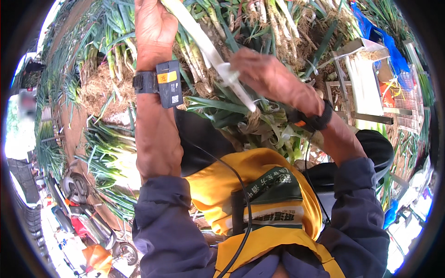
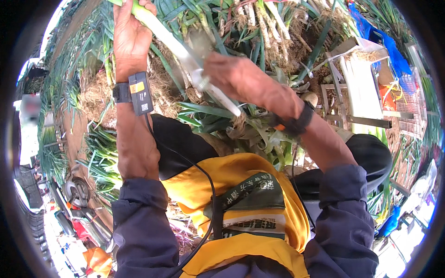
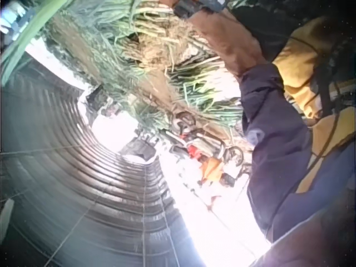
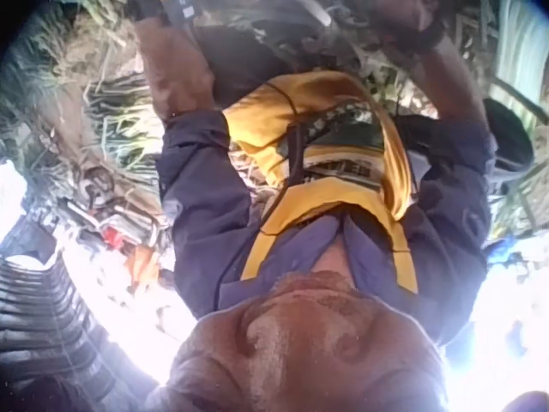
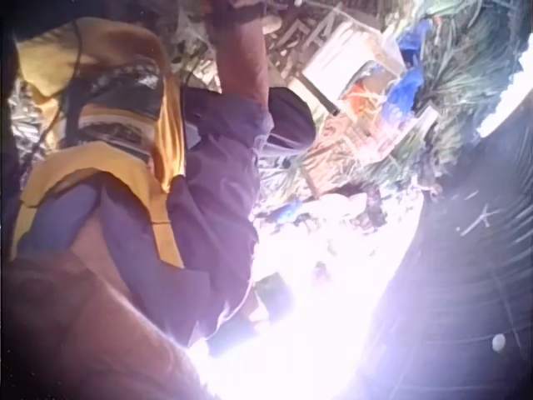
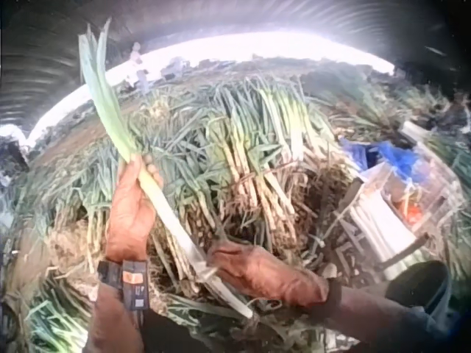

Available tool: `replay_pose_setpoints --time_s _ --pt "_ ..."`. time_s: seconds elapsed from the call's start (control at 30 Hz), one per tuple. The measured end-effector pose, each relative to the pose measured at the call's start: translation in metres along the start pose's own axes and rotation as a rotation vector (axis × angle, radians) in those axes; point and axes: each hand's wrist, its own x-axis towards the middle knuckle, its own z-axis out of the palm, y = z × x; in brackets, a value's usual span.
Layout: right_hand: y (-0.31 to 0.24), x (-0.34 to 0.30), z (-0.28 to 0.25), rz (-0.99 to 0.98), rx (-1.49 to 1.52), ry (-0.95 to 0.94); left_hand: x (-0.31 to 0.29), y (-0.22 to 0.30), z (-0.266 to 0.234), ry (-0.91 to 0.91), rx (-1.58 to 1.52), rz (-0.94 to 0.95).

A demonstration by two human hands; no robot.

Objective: Processing and cleaning leeks in an agricultural setting.

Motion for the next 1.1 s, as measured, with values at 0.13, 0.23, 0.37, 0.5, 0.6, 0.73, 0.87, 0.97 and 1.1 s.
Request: replay_pose_setpoints --time_s 0.13,0.23,0.37,0.5,0.6,0.73,0.87,0.97,1.1 --pt "-0.010 -0.058 0.023 -0.040 -0.046 -0.404 -0.003 0.011 -0.004 0.083 0.068 0.098" --pt "-0.006 -0.102 0.039 0.146 -0.037 -0.654 -0.004 0.014 -0.009 0.105 0.097 0.141" --pt "0.035 -0.202 0.063 0.258 -0.102 -0.773 0.000 0.001 -0.002 0.073 0.097 0.153" --pt "0.021 -0.202 0.071 0.521 -0.147 -1.199 0.000 0.020 -0.019 0.150 0.159 0.120" --pt "0.024 -0.234 0.066 0.595 0.052 -0.990 0.001 0.027 -0.021 0.165 0.111 0.171" --pt "0.015 -0.231 0.062 0.592 0.088 -0.949 -0.004 0.031 -0.010 0.215 0.131 0.180" --pt "0.025 -0.261 0.076 0.636 0.094 -0.906 -0.001 0.031 -0.011 0.298 0.175 0.197" --pt "0.010 -0.254 0.076 0.678 0.054 -0.968 0.000 0.051 -0.018 0.341 0.203 0.335" --pt "-0.001 -0.210 0.056 0.662 0.021 -1.162 -0.004 0.046 -0.020 0.298 0.252 0.307"
